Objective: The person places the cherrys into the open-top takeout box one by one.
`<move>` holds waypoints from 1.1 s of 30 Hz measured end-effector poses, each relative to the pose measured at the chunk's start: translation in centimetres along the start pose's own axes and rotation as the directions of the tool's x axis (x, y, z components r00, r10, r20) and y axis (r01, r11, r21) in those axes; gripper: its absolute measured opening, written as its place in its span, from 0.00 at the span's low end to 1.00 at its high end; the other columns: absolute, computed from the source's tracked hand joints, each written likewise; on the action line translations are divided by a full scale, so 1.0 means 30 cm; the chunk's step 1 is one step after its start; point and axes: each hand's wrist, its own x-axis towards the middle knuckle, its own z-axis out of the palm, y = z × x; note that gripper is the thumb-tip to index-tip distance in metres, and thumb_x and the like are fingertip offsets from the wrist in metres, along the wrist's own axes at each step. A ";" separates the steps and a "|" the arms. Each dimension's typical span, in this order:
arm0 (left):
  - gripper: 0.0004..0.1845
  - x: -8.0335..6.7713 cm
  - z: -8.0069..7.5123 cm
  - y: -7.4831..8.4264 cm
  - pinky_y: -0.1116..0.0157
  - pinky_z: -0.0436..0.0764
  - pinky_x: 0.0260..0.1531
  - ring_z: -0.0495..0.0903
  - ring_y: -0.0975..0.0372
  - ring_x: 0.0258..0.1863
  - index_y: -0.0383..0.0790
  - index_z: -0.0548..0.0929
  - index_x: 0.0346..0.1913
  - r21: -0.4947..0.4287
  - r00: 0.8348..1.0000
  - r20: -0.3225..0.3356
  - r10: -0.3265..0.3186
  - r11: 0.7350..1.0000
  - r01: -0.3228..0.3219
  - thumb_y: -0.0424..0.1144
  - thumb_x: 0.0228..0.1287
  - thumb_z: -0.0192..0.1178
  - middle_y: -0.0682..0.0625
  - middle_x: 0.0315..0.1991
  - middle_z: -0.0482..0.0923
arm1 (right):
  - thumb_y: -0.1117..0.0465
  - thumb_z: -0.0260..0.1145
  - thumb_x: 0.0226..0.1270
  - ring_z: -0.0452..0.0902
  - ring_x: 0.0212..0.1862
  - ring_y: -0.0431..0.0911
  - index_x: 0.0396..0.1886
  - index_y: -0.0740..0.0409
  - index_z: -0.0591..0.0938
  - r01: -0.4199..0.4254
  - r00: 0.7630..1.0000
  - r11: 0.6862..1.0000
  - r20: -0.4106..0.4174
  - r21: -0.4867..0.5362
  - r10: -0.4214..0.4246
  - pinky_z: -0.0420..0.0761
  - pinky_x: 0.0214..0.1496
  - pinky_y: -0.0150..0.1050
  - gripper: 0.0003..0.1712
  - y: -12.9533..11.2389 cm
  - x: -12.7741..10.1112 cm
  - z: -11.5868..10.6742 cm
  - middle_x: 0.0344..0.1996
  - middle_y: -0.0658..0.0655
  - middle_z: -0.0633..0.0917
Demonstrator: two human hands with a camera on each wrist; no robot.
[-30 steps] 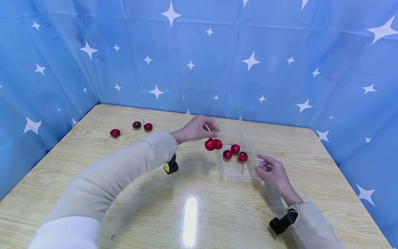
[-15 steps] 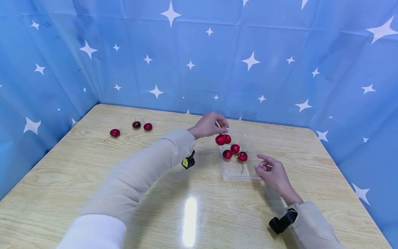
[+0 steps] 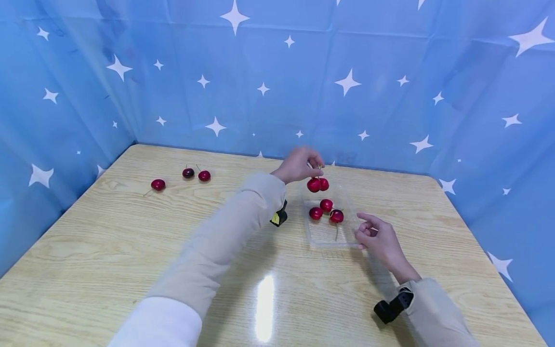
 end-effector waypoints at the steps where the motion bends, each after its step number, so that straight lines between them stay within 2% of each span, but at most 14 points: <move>1: 0.07 0.001 0.007 -0.003 0.70 0.73 0.32 0.75 0.63 0.33 0.39 0.81 0.37 0.004 1.000 0.002 0.001 1.000 -0.001 0.35 0.55 0.62 0.50 0.30 0.78 | 0.73 0.57 0.58 0.71 0.23 0.37 0.58 0.72 0.65 0.000 1.000 1.000 -0.002 -0.001 0.000 0.78 0.25 0.34 0.27 0.000 0.000 -0.002 0.31 0.61 0.72; 12: 0.07 0.001 0.066 -0.056 0.71 0.73 0.34 0.76 0.64 0.33 0.39 0.81 0.36 0.004 0.999 -0.002 -0.040 0.999 0.040 0.35 0.54 0.62 0.50 0.30 0.79 | 0.72 0.57 0.58 0.71 0.23 0.37 0.58 0.71 0.65 0.002 1.000 1.000 -0.002 0.000 -0.002 0.78 0.25 0.36 0.26 0.001 -0.002 -0.001 0.31 0.61 0.71; 23: 0.07 0.010 0.101 -0.056 0.71 0.73 0.31 0.76 0.66 0.31 0.40 0.81 0.37 -0.001 0.992 -0.032 -0.126 0.992 0.126 0.37 0.54 0.63 0.53 0.29 0.79 | 0.73 0.57 0.58 0.70 0.23 0.37 0.58 0.72 0.65 0.007 1.000 1.000 0.005 0.014 -0.007 0.78 0.25 0.35 0.26 0.000 0.001 -0.002 0.30 0.61 0.71; 28: 0.08 0.010 0.118 -0.058 0.71 0.73 0.31 0.75 0.66 0.31 0.40 0.82 0.37 0.007 0.990 -0.028 -0.140 0.990 0.141 0.38 0.54 0.63 0.53 0.29 0.78 | 0.72 0.57 0.58 0.70 0.23 0.36 0.57 0.72 0.66 0.018 1.000 1.000 -0.003 -0.002 -0.018 0.78 0.25 0.35 0.26 0.004 0.001 -0.001 0.30 0.60 0.72; 33: 0.09 0.009 0.130 -0.059 0.71 0.73 0.33 0.75 0.65 0.31 0.37 0.82 0.39 0.000 0.992 -0.026 -0.125 0.992 0.125 0.36 0.54 0.62 0.53 0.29 0.78 | 0.72 0.57 0.58 0.70 0.23 0.37 0.58 0.71 0.66 0.013 1.000 1.000 0.000 0.000 -0.013 0.78 0.25 0.35 0.26 0.005 0.001 -0.001 0.30 0.61 0.71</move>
